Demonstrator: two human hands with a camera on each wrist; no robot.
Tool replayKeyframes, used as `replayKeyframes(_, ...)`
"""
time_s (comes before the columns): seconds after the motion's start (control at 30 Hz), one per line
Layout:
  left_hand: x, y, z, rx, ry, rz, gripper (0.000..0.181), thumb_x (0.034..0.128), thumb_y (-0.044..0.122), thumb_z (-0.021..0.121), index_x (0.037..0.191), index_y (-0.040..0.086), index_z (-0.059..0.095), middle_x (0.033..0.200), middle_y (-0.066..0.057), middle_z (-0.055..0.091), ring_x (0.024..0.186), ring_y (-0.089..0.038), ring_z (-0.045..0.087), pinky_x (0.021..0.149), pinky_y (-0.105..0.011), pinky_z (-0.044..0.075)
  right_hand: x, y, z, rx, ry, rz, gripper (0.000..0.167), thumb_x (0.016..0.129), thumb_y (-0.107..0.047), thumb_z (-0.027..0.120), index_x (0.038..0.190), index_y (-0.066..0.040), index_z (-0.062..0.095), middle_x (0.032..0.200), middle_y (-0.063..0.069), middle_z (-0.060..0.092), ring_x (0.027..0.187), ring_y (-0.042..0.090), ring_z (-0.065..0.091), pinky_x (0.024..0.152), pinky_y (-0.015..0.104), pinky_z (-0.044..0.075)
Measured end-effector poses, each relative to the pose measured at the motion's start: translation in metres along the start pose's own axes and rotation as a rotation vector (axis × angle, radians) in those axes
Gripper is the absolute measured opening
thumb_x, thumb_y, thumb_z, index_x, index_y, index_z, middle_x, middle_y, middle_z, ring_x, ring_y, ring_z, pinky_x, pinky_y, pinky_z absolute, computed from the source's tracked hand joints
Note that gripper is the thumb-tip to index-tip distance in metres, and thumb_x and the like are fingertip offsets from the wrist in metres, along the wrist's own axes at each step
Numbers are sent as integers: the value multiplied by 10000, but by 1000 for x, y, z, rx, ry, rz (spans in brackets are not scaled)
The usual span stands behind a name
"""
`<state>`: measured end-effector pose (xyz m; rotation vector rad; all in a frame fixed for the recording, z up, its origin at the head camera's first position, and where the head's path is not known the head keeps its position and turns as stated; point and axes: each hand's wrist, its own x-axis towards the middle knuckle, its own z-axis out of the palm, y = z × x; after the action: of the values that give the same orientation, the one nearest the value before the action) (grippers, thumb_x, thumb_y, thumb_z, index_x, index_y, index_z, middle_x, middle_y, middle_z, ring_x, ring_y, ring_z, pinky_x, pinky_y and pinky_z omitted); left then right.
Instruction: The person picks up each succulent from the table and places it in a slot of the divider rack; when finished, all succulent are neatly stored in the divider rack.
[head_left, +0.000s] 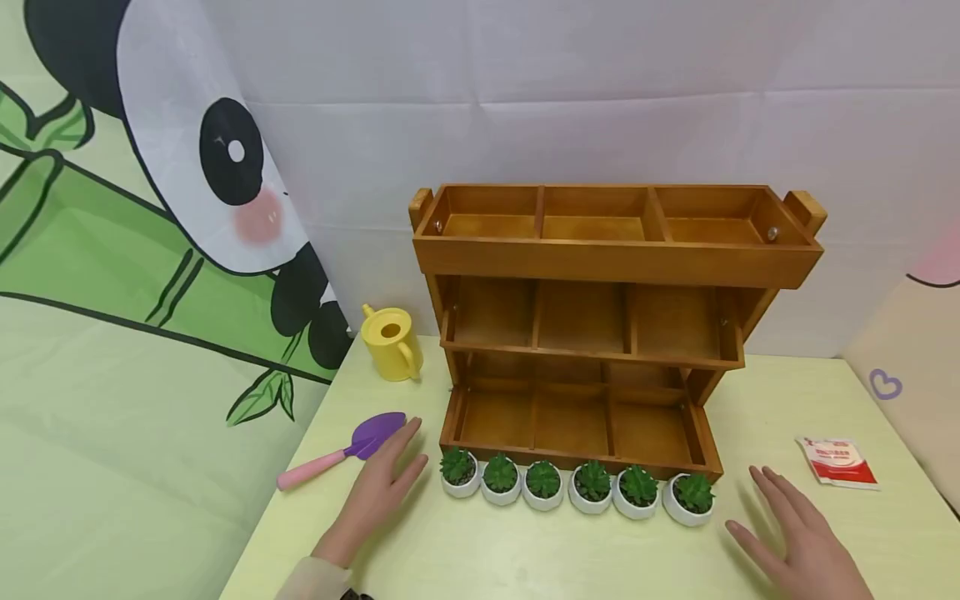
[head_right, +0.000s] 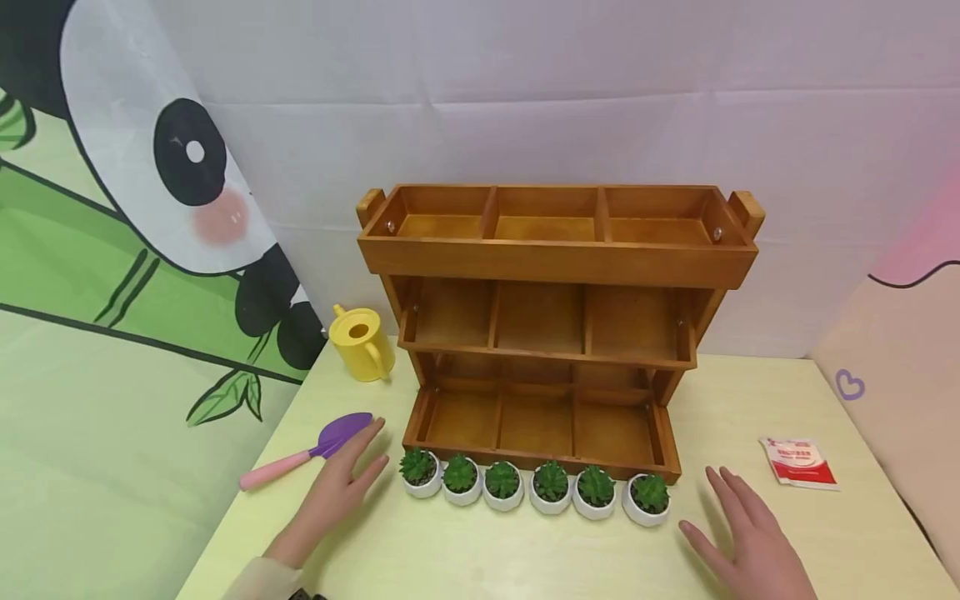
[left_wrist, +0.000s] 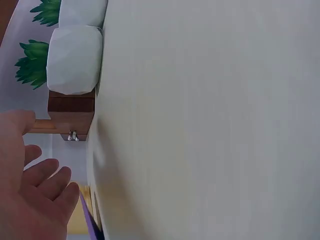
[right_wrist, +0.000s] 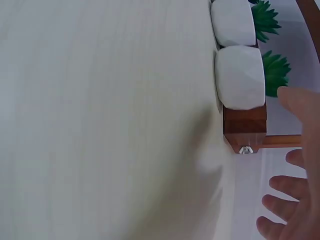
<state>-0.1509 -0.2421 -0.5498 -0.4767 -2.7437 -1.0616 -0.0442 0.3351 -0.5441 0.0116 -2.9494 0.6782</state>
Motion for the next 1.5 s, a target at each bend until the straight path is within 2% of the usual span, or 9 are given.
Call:
replayKeyframes(0.33, 19, 3, 19, -240, 28, -94, 562, 1069, 227, 635, 1591, 128, 454, 1595, -74, 467, 1429, -292, 483, 1153, -422, 441, 0, -19, 13, 58, 9, 24, 894, 948, -532, 736, 1583, -20, 369, 1512, 314, 429, 1301, 571, 427, 955, 822, 392)
replayKeyframes(0.67, 29, 6, 33, -472, 36, -147, 558, 1069, 151, 623, 1584, 45, 436, 1592, -139, 460, 1440, -335, 465, 1185, -404, 392, 5, -36, 22, 152, -123, 123, 993, 909, -670, 699, 1513, 58, 398, 1465, 332, 463, 1277, 537, 476, 1013, 753, 438)
replayKeyframes(0.9, 33, 5, 43, -571, 64, -117, 514, 1039, 61, 643, 1519, -39, 492, 1528, -229, 504, 1391, -401, 502, 1163, -405, 414, 8, -45, 30, 266, -82, 118, 959, 912, -592, 751, 1515, 69, 405, 1445, 335, 503, 1260, 527, 526, 1020, 681, 482)
replayKeyframes(1.13, 35, 2, 51, -643, 103, -131, 471, 1020, 51, 670, 1475, -16, 565, 1481, -191, 566, 1343, -369, 558, 1106, -235, 456, 11, -52, 38, 330, -61, 166, 978, 902, -564, 779, 1509, 98, 392, 1458, 355, 472, 1298, 552, 490, 1075, 700, 421)
replayKeyframes(1.17, 35, 2, 51, -662, 105, -139, 472, 1016, 41, 673, 1474, -12, 569, 1480, -191, 567, 1344, -368, 558, 1099, -225, 460, 11, -52, 39, 332, -40, 163, 960, 903, -548, 786, 1504, 97, 404, 1447, 349, 485, 1291, 541, 503, 1070, 668, 447)
replayKeyframes(1.27, 36, 3, 53, -717, 114, -166, 482, 1003, -2, 673, 1474, -15, 567, 1488, -197, 556, 1361, -372, 539, 1089, -224, 468, 10, -53, 44, 359, 31, 142, 892, 901, -474, 820, 1477, 93, 445, 1415, 328, 520, 1272, 513, 530, 1041, 305, 542)
replayKeyframes(1.37, 36, 5, 54, -765, 124, -183, 498, 993, -39, 668, 1479, -23, 557, 1503, -204, 539, 1378, -386, 517, 1084, -235, 476, 10, -54, 48, 394, 85, 132, 836, 887, -401, 855, 1445, 95, 479, 1389, 313, 542, 1261, 495, 547, 900, -21, 415)
replayKeyframes(1.4, 36, 5, 54, -780, 126, -186, 504, 990, -48, 666, 1481, -24, 554, 1508, -205, 533, 1383, -390, 509, 1084, -240, 478, 9, -54, 48, 415, 95, 132, 826, 882, -373, 865, 1438, 102, 481, 1386, 318, 540, 1260, 502, 545, 886, -67, 344)
replayKeyframes(1.5, 37, 4, 55, -800, 123, -181, 513, 991, -44, 667, 1489, -23, 545, 1519, -205, 521, 1396, -395, 493, 1091, -246, 473, 9, -56, 50, 450, 113, 152, 805, 874, -326, 880, 1427, 107, 488, 1375, 332, 547, 1257, 509, 549, 886, -77, 323)
